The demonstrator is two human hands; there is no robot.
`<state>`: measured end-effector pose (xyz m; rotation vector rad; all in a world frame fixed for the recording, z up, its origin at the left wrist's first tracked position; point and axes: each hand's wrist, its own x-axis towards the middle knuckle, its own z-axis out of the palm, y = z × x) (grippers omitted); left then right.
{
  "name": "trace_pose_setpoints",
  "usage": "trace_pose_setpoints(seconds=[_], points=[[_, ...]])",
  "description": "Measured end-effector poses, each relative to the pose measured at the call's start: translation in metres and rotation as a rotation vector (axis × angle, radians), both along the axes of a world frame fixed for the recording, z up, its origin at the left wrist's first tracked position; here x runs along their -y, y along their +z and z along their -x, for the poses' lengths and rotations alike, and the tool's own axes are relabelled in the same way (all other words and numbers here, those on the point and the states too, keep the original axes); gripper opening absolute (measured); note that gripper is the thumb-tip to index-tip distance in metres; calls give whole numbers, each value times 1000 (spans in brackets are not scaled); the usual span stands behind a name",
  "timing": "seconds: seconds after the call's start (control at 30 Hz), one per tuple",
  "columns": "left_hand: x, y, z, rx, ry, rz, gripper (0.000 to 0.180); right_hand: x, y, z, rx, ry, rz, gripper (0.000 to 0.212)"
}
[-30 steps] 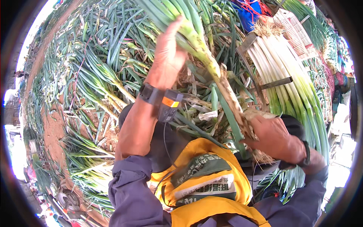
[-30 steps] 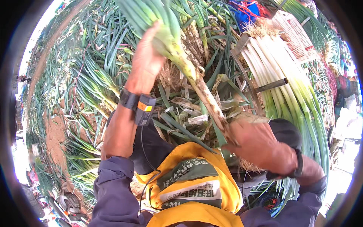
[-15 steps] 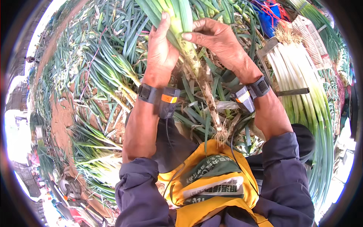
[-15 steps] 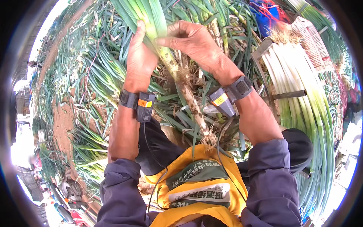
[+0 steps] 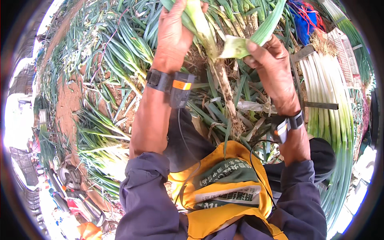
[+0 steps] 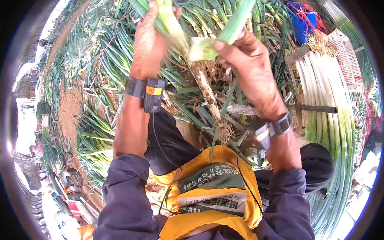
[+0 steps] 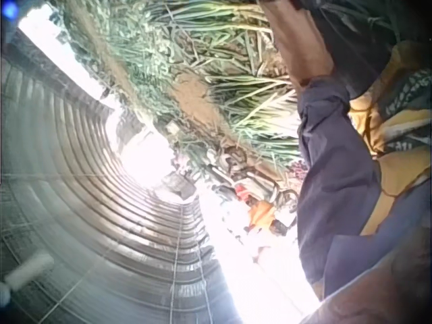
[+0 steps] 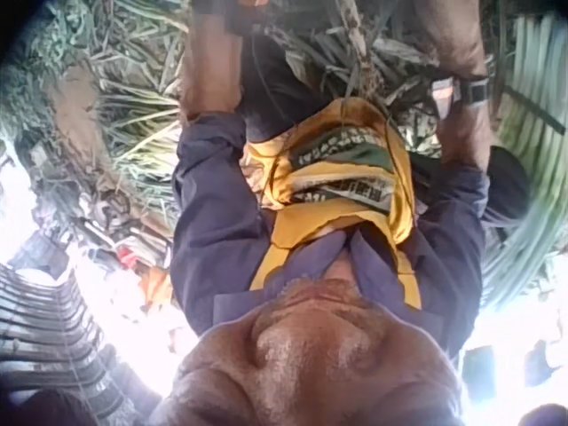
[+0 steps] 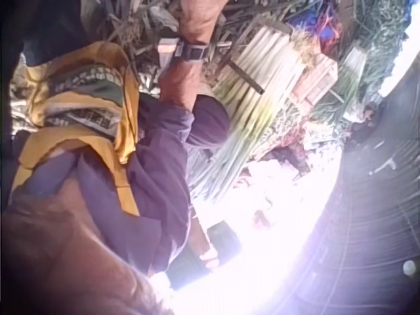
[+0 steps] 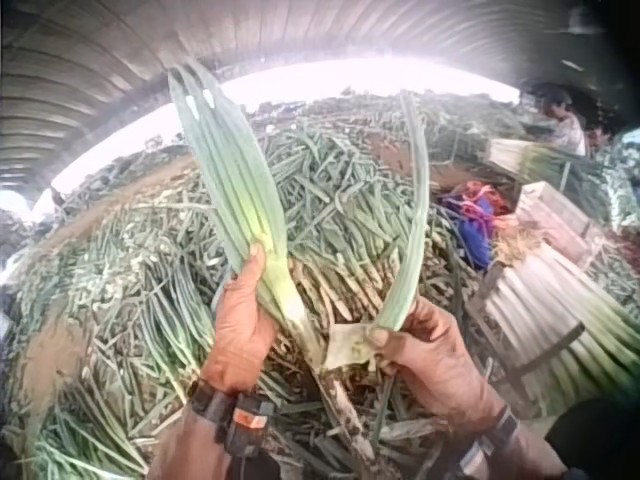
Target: Trimming the ends of leeks with a knife and bundling them together in an agricultural setting.
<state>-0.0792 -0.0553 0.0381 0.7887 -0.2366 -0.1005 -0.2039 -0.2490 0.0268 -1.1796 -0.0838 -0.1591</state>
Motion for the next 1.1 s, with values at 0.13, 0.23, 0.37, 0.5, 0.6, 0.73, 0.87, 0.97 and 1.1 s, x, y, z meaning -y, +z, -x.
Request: trace_pose_setpoints(seconds=[0.13, 0.23, 0.37, 0.5, 0.6, 0.73, 0.87, 0.97, 1.1], points=[[-17, -2, 1, -21, -8, 159, 38, 37, -37, 30, -248, 108, 531, 23], [-17, -11, -9, 49, 2, 152, 31, 69, -137, 77, -398, 373, 1489, 30], [-13, -13, -7, 2, -13, 196, 30, 87, -163, 105, -188, 208, 1467, 40], [-6, -21, 0, 50, 23, 133, 30, 4, -46, 26, 134, -118, 1041, 30], [14, -20, 8, 8, 65, 75, 29, -24, -29, -16, 308, -259, 1094, 37], [16, -31, 4, 34, 49, 43, 38, -48, -44, -37, 397, -443, 1177, 17], [7, -37, -2, 3, 78, 51, 38, -61, -52, -38, 310, -367, 1136, 24], [6, -37, -6, -90, 14, 110, 36, -60, -49, -38, 429, -447, 1249, 27], [6, -42, -13, -102, 63, 53, 35, -59, -60, -44, 486, -469, 1447, 30]])
